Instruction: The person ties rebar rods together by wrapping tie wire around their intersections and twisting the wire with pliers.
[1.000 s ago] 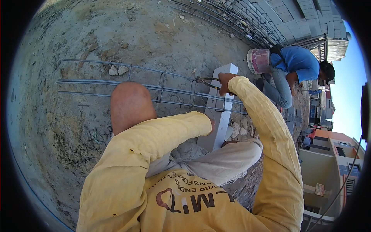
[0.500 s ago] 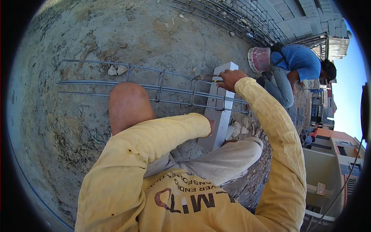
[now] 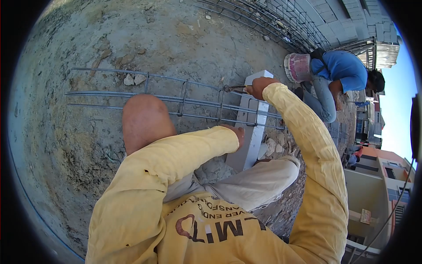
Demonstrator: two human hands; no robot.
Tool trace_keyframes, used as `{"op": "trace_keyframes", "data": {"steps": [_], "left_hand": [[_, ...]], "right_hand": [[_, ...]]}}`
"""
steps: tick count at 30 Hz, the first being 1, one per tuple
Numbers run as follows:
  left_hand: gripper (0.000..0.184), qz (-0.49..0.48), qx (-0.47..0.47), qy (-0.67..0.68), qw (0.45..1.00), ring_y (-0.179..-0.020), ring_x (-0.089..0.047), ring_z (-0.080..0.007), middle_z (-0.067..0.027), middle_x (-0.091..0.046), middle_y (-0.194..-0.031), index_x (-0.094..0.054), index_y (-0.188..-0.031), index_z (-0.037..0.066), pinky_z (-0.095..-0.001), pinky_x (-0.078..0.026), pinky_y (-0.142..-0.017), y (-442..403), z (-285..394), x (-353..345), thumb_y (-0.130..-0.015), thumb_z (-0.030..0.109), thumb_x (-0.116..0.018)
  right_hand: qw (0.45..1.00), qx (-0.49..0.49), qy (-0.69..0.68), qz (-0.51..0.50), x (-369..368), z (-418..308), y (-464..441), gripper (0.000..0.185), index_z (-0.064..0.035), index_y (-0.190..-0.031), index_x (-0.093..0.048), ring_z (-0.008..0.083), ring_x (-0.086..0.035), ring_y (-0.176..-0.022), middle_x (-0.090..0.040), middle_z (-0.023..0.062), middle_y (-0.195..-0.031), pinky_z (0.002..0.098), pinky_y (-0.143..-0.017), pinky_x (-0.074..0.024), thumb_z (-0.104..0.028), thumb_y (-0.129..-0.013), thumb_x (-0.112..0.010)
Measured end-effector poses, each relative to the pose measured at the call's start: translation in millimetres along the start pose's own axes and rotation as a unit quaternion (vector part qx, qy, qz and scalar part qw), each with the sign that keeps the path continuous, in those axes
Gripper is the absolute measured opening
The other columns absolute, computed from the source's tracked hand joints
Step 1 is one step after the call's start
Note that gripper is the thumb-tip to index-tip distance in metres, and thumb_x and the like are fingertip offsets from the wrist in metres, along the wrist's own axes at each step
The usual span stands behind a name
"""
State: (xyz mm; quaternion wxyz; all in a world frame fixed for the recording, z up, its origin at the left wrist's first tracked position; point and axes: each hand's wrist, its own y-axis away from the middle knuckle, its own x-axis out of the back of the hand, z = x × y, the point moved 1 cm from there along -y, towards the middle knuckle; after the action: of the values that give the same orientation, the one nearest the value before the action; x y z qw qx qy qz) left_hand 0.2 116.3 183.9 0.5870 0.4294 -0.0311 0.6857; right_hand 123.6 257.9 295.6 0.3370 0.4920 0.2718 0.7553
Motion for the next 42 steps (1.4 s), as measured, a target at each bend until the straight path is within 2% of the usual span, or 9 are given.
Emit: {"op": "trace_keyframes", "data": {"steps": [5,8,11,15,18,25,30,36,42], "left_hand": [[0.044,0.024,-0.026,0.029,0.999,-0.104,-0.064,-0.0412,-0.0226,-0.065,-0.112,-0.045,-0.127,-0.004,-0.0544,-0.048,-0.086,16,0,26,-0.098,0.029,-0.043],[0.042,0.033,-0.021,0.042,0.998,-0.102,-0.065,-0.0399,-0.0225,-0.067,-0.108,-0.046,-0.126,-0.003,-0.0518,-0.049,-0.085,16,1,36,-0.098,0.028,-0.043],[0.038,0.057,-0.029,0.043,0.997,-0.101,-0.065,-0.0387,-0.0227,-0.067,-0.106,-0.051,-0.121,-0.003,-0.05,-0.05,-0.085,16,1,54,-0.098,0.026,-0.043],[0.032,0.109,-0.062,0.027,0.992,-0.101,-0.065,-0.037,-0.0206,-0.068,-0.104,-0.06,-0.111,0.002,-0.0487,-0.051,-0.085,28,5,93,-0.096,0.026,-0.047],[0.028,0.149,-0.063,0.019,0.987,-0.099,-0.065,-0.0367,-0.0187,-0.068,-0.103,-0.064,-0.106,0.006,-0.0487,-0.051,-0.086,31,2,117,-0.093,0.028,-0.052],[0.027,0.187,-0.113,-0.064,0.974,-0.096,-0.064,-0.0329,-0.0094,-0.069,-0.098,-0.067,-0.097,0.013,-0.0469,-0.05,-0.083,39,-22,165,-0.091,0.037,-0.059],[0.026,0.228,-0.02,-0.128,0.965,-0.106,-0.06,-0.0271,-0.0058,-0.067,-0.101,-0.069,-0.098,0.017,-0.0551,-0.039,-0.095,53,-32,197,-0.087,0.039,-0.064],[0.022,0.375,0.092,-0.175,0.906,-0.133,-0.038,-0.0276,-0.0071,-0.052,-0.131,-0.068,-0.106,0.021,-0.0683,-0.023,-0.106,58,-43,211,-0.085,0.028,-0.066],[0.025,0.463,0.064,-0.128,0.874,-0.143,-0.023,-0.0347,-0.0113,-0.035,-0.149,-0.066,-0.107,0.021,-0.0657,-0.024,-0.109,47,-48,199,-0.082,0.02,-0.066]], "right_hand": [[0.958,-0.03,-0.223,-0.177,-8,16,-4,0.033,0.0013,-0.073,-0.068,0.0174,-0.06,-0.049,-0.06,0.0105,-0.057,0.0348,-0.045,-0.0482,-0.029,-0.075,-0.08],[0.981,-0.029,-0.105,-0.163,-11,17,-11,0.034,0.0009,-0.091,-0.066,0.0221,-0.063,-0.055,-0.065,0.0118,-0.067,0.0392,-0.051,-0.0508,-0.028,-0.077,-0.076],[0.98,0.079,0.081,0.162,-29,16,6,0.045,-0.0048,-0.113,-0.057,0.0249,-0.065,-0.078,-0.066,0.0106,-0.089,0.0422,-0.067,-0.0513,-0.028,-0.077,-0.073],[0.913,0.125,0.202,0.331,-44,26,14,0.044,-0.0112,-0.119,-0.053,0.0243,-0.055,-0.106,-0.057,0.0073,-0.108,0.0395,-0.081,-0.0454,-0.03,-0.082,-0.068],[0.916,0.133,0.179,0.333,-39,30,23,0.043,-0.0117,-0.121,-0.051,0.0278,-0.057,-0.106,-0.058,0.0078,-0.107,0.0433,-0.083,-0.0471,-0.033,-0.086,-0.065],[0.993,0.074,0.01,0.088,-40,34,3,0.056,-0.006,-0.117,-0.062,0.0374,-0.063,-0.106,-0.065,0.0177,-0.113,0.0481,-0.089,-0.0482,-0.055,-0.093,-0.048],[0.992,0.043,-0.117,-0.012,-36,34,-2,0.062,-0.0015,-0.107,-0.07,0.0392,-0.064,-0.101,-0.068,0.0214,-0.106,0.0466,-0.09,-0.0478,-0.057,-0.095,-0.043],[0.987,0.014,0.051,0.154,-30,9,18,0.057,-0.0014,-0.104,-0.07,0.0357,-0.067,-0.099,-0.07,0.0171,-0.104,0.0449,-0.087,-0.0508,-0.051,-0.097,-0.043],[0.992,0.021,0.053,0.115,-25,3,13,0.035,-0.002,-0.089,-0.072,0.0303,-0.071,-0.084,-0.073,0.0135,-0.09,0.041,-0.071,-0.0553,-0.036,-0.086,-0.066]]}}
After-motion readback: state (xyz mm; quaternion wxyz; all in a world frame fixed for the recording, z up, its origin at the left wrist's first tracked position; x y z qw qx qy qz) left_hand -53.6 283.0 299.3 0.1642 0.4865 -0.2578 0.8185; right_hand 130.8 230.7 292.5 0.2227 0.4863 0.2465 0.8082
